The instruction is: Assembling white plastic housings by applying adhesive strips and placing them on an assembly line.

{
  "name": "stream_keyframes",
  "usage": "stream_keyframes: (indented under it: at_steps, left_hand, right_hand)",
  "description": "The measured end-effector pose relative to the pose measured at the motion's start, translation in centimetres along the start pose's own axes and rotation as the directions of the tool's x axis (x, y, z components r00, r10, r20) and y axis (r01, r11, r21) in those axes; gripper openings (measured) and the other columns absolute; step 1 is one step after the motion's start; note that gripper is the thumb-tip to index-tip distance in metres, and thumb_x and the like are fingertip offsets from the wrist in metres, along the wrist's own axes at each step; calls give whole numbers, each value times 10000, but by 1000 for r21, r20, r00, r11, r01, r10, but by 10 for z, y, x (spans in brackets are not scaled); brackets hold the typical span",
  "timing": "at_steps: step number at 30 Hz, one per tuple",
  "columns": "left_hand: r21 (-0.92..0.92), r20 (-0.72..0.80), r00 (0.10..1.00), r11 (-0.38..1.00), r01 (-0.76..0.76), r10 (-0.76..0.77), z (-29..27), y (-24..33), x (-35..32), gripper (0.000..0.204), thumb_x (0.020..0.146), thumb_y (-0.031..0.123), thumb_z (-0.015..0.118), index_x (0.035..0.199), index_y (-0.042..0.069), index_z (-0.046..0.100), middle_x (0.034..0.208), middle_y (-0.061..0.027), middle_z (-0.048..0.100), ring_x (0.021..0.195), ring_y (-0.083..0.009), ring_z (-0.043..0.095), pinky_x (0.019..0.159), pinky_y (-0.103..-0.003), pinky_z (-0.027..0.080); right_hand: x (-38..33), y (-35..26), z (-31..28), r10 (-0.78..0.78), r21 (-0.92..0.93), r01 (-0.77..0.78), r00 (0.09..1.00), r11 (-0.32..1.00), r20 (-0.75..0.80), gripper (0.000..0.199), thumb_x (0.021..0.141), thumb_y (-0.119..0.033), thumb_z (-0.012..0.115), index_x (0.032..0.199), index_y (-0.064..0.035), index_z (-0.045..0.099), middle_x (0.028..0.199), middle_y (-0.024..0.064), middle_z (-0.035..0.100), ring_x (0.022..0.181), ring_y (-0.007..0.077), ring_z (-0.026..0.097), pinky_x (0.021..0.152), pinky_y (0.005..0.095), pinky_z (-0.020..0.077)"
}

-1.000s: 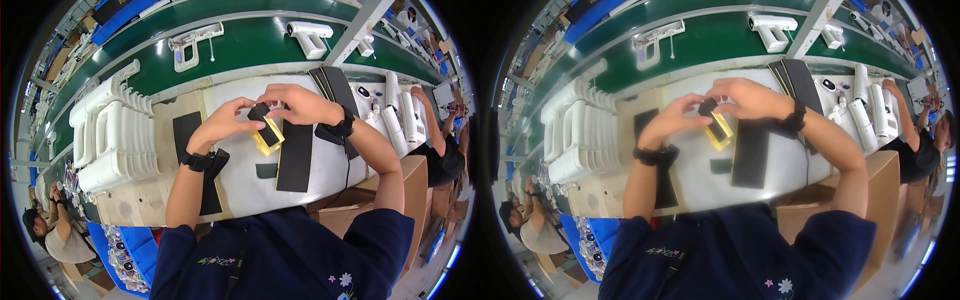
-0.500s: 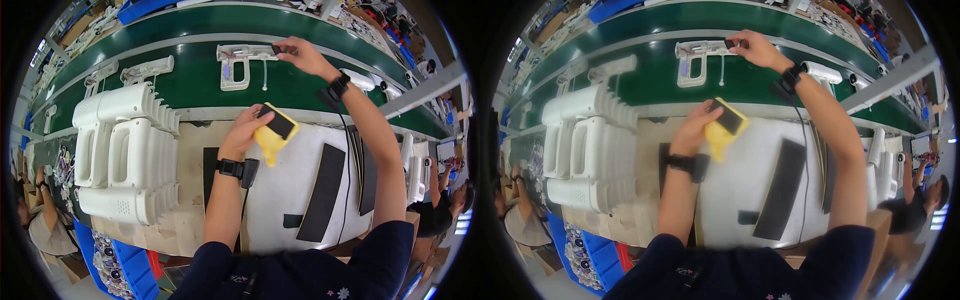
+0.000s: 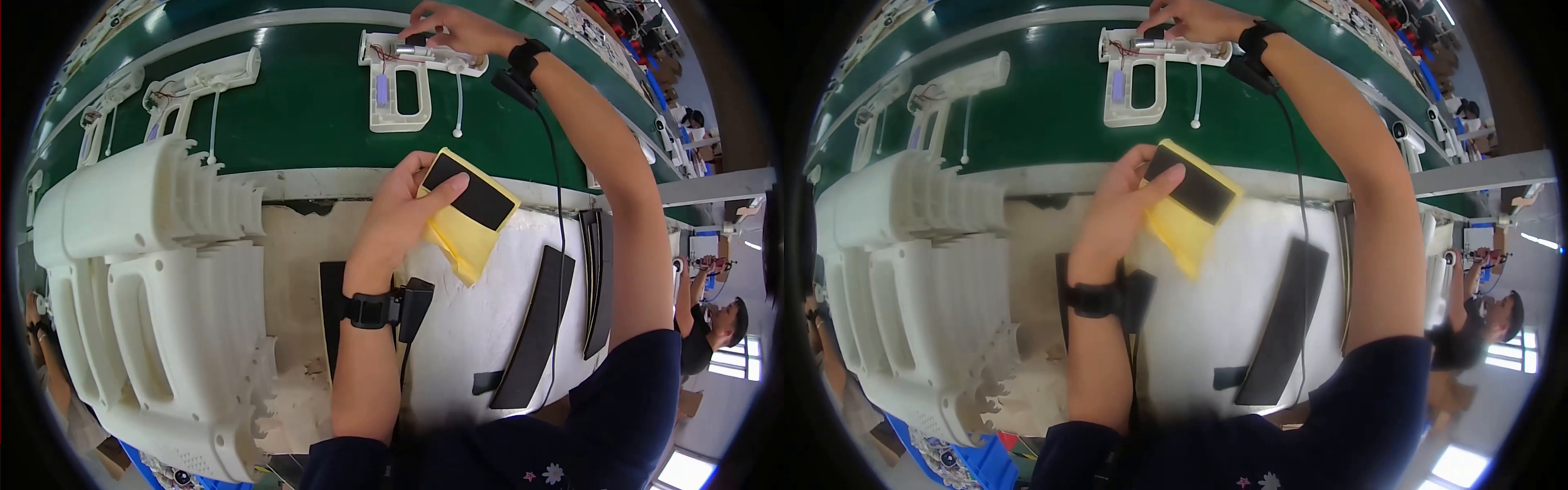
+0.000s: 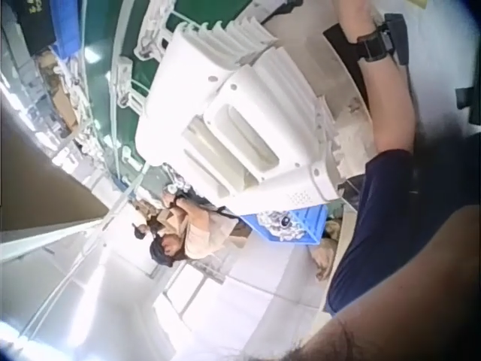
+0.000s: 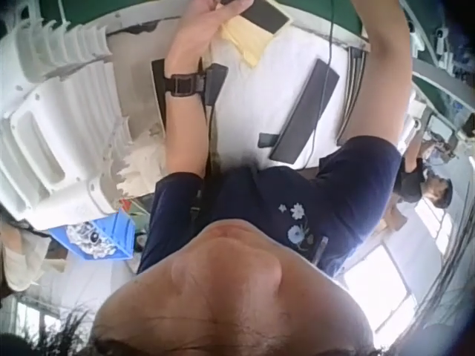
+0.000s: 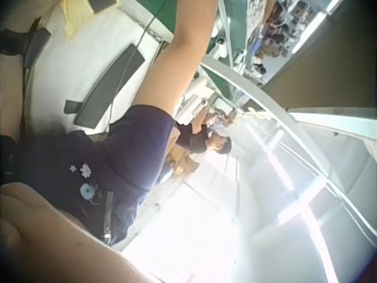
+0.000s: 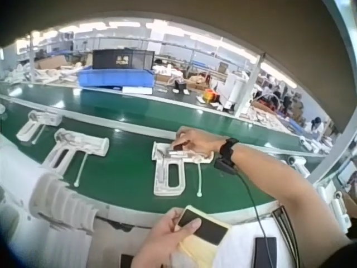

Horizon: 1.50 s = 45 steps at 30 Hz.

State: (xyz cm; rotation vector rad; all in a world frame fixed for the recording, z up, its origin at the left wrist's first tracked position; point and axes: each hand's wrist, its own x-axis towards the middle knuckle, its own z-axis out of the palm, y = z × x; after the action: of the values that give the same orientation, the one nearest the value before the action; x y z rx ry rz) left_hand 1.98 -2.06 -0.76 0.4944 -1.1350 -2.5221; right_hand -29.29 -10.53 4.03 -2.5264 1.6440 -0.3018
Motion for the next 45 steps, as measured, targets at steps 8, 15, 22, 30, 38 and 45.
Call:
stream_keyframes:
  at_steps: [8, 15, 22, 30, 38, 45]
  left_hand:
    - [-18, -15, 1000, 1000, -6, 6, -1, -9, 6, 339, 894, 181, 719, 1124, -6, 552, 982, -50, 666, 853, -87, 616, 774, -232, 486]
    - [30, -145, 987, 998, -59, 62, -8, -11, 8, 315, 899, 211, 714, 1075, 4, 555, 941, -33, 656, 810, -85, 602, 749, -235, 482]
    - [52, -495, 836, 969, -243, 236, -7, -22, 19, 333, 913, 262, 695, 1020, -2, 523, 923, -77, 628, 783, -93, 583, 697, -255, 491]
    - [309, -414, 815, 905, -293, 405, -1, -18, 12, 300, 924, 184, 675, 1005, 2, 451, 906, -97, 599, 800, -118, 565, 717, -265, 488]
    - [343, -415, 785, 878, -333, 460, -7, -20, 14, 290, 937, 191, 654, 1009, 4, 445, 905, -99, 588, 809, -129, 556, 733, -274, 482]
    - [355, -459, 786, 896, -265, 415, -7, -15, 12, 308, 938, 208, 653, 1019, 0, 440, 921, -104, 582, 830, -146, 557, 751, -286, 480]
  right_hand:
    - [-9, 5, 4, 49, 224, -58, 998, 973, 45, 428, 833, 33, 583, 1215, -142, 665, 1154, 150, 560, 992, 316, 558, 884, 386, 467]
    - [-19, -49, -14, 387, 285, -392, 919, 874, 76, 617, 873, -47, 585, 1458, -123, 408, 1297, 195, 549, 1120, 373, 550, 966, 370, 452]
    - [-69, -191, -10, 75, -85, -82, 994, 993, -83, 221, 867, -81, 641, 1075, -8, 651, 996, 114, 634, 923, 310, 612, 789, 351, 511]
    - [-90, -179, 23, 320, 322, -278, 944, 905, -85, 255, 900, -14, 600, 1147, 2, 658, 1030, 126, 611, 902, 232, 609, 787, 307, 503]
    - [-78, -146, 26, 345, 681, -342, 928, 647, 139, 201, 950, -103, 597, 1129, -20, 635, 1021, 61, 637, 920, 140, 605, 833, 275, 494]
    - [-66, -143, 22, 281, 751, -331, 939, 571, 200, 242, 921, -92, 640, 1152, -32, 602, 1008, 26, 609, 911, 109, 567, 859, 258, 484]
